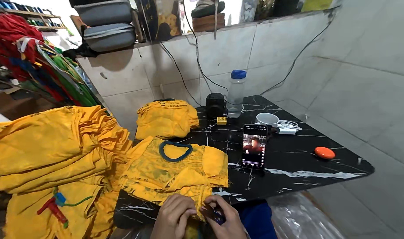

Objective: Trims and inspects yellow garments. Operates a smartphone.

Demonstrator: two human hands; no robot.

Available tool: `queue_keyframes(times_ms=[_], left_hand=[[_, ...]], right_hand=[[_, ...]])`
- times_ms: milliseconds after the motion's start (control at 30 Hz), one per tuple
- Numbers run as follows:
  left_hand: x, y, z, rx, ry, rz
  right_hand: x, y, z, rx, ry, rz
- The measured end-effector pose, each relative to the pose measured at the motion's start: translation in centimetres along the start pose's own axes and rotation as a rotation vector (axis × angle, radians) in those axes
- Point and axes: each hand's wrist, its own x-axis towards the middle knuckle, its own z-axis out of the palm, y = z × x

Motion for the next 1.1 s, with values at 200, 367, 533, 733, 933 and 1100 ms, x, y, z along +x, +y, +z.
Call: queue_keyframes(times_ms=[200,367,533,733,933,1100], left_hand=[[-0.2,0.1,-0.8,-0.145,0.044,-0.06],[-0.2,0.7,0.7,-0.195,0.094,-0.085],[-0.6,0.3,-1.3,-0.027,-0.053,-0.099],[-1.5,-0.2,-2.5,0.063,0.014,-0.029],[-1.0,1.3,-2.3,0.114,0.209,-0.058],[-0.9,4.1,1.3,-0.325,0.286,-0.324]], right_hand=[[-0.2,0.0,0.0,0.056,0.035,0.018],[0.2,-2.0,1.2,0.375,-0.093,0.154],[0.5,-1.8,1.3,0.442,-0.038,0.219],[0.5,-3.1,1.1,0.587,-0.071,0.452],[0.4,-2.7,1.5,0.39,-0.054,0.276],[0.1,-2.1,1.6,0.173,-0.029,0.121]])
